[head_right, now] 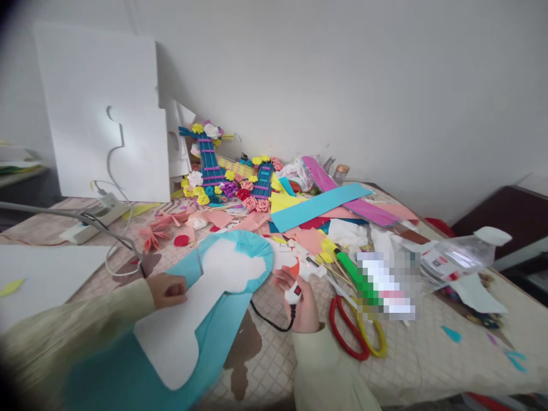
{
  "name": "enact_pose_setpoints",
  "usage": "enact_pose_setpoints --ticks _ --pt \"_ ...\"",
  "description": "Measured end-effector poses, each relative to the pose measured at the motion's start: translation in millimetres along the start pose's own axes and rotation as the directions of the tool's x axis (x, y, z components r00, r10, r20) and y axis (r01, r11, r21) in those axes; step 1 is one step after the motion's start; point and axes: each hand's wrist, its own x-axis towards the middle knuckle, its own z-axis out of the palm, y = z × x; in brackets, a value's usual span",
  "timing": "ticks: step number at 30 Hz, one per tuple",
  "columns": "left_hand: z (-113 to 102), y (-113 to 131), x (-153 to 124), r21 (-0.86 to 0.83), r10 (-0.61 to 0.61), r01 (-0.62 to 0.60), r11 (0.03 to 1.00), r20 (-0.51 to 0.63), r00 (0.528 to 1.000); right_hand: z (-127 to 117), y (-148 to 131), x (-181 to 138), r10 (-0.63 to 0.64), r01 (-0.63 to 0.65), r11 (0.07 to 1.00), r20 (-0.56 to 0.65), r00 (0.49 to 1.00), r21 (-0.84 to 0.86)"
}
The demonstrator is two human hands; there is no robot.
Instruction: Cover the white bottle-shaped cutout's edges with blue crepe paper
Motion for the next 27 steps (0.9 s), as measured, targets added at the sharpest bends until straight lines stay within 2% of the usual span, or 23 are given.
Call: enact_pose_setpoints --ticks 2,4,7,9,13,19,27 --pt "-2.2 3.6 -0.4 0.041 0.020 -0.020 0.999 -0.001 1.000 -6.4 4.9 -1.3 0.000 -0.001 1.000 0.045 0.999 0.011" --pt "-8.5 8.6 10.3 0.095 0.048 -0.044 0.994 -0.036 0.998 -10.8 6.3 -4.4 -0.024 0.022 0.999 0.052 0.998 0.038" --pt "-17.9 21.8 44.4 0.168 0.125 -0.103 0.980 -0.129 0.984 -16.8 5.0 -9.1 -0.063 0.060 0.997 0.060 0.996 0.054" --pt "-18.7 33.2 71.3 0.208 0.204 -0.164 0.964 -0.192 0.960 -21.6 3.9 -10.2 -0.077 0.072 0.997 0.111 0.991 0.042" --pt "-3.5 47.6 108.0 0.259 0.360 -0.303 0.917 -0.215 0.908 -28.4 2.7 -9.5 -0.082 0.080 0.997 0.220 0.972 0.018" --pt "25.8 37.9 110.0 0.289 0.431 -0.354 0.890 -0.270 0.861 -22.3 -0.8 -14.7 -0.097 0.090 0.995 0.196 0.976 0.045" --pt "32.8 34.3 107.2 0.239 0.436 -0.367 0.899 -0.402 0.806 -24.6 0.7 -12.2 -0.130 0.123 0.991 0.168 0.977 0.049"
